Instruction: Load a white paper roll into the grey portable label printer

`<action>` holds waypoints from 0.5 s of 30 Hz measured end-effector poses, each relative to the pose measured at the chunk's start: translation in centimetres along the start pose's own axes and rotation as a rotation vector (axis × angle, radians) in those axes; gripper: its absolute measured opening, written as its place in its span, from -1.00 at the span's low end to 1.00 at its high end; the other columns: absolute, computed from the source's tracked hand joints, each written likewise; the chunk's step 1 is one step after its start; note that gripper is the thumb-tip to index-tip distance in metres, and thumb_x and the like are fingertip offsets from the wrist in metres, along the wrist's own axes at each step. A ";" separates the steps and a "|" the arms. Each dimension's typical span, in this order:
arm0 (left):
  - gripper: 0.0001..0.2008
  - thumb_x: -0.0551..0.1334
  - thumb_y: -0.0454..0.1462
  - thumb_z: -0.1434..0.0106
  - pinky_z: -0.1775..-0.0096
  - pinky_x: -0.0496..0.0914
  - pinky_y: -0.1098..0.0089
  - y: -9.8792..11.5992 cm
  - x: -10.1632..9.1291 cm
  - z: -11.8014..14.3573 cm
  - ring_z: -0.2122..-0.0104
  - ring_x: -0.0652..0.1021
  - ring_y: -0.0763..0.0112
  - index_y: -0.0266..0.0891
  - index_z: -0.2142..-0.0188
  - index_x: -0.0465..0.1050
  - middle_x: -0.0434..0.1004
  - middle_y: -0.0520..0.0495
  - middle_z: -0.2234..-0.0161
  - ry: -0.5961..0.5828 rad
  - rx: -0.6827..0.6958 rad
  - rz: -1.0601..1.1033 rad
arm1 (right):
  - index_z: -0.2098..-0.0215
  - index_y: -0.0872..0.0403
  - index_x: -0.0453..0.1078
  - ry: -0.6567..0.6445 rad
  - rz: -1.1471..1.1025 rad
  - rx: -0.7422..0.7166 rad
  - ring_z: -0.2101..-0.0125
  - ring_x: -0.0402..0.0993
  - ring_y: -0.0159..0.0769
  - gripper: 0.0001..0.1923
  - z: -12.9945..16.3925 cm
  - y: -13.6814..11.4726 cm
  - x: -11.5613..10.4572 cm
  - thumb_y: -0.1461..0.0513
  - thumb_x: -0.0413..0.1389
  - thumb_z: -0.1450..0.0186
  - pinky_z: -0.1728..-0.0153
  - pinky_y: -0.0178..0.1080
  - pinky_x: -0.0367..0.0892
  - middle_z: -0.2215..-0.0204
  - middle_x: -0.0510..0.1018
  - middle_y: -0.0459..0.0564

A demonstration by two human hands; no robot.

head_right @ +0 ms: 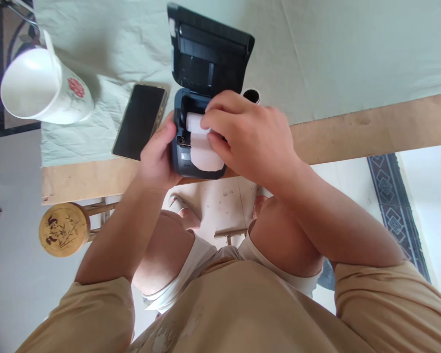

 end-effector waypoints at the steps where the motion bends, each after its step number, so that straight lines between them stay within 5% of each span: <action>1: -0.82 0.10 -0.17 -0.34 -0.19 0.36 0.24 0.0 0.0 0.0 -0.19 0.40 0.18 -0.16 0.22 0.44 0.51 -0.01 0.31 0.007 0.003 0.000 | 0.26 -0.05 0.46 -0.055 0.012 0.001 0.32 0.49 -0.38 -0.83 0.0 0.0 0.3 0.21 0.02 -0.29 0.35 -0.24 0.34 0.03 0.53 -0.23; 7: -0.82 0.16 -0.13 -0.30 -0.05 0.39 0.25 0.0 -0.1 0.2 -0.13 0.43 0.15 -0.12 0.22 0.45 0.49 -0.02 0.36 0.008 -0.008 -0.080 | 0.13 -0.06 0.31 -0.220 0.012 0.147 0.50 0.34 -0.31 -0.74 -0.6 0.9 1.1 0.14 0.10 -0.20 0.52 -0.24 0.12 0.33 0.55 -0.12; 11: -0.82 0.16 -0.09 -0.29 0.04 0.41 0.30 0.1 -0.3 0.3 -0.11 0.42 0.14 -0.06 0.25 0.48 0.53 -0.01 0.35 0.009 -0.001 -0.117 | 0.17 -0.05 0.26 -0.226 -0.051 0.244 0.45 0.38 -0.27 -0.70 -0.6 0.9 0.8 0.18 0.15 -0.12 0.43 -0.21 0.20 0.34 0.51 -0.11; 15: -0.81 0.15 -0.11 -0.30 -0.01 0.43 0.30 0.0 -0.3 0.3 -0.15 0.41 0.12 -0.09 0.24 0.49 0.57 -0.01 0.31 -0.002 -0.003 -0.074 | 0.24 -0.03 0.25 -0.159 -0.354 0.198 0.60 0.25 -0.51 -0.70 0.4 1.4 -1.0 0.17 0.19 -0.07 0.49 -0.27 0.20 0.38 0.50 -0.19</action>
Point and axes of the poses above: each hand's wrist, its own z-axis away from the middle knuckle, its own x-axis out of the palm, y = z × x, the point moved 7 cm from there along -z, towards the middle knuckle
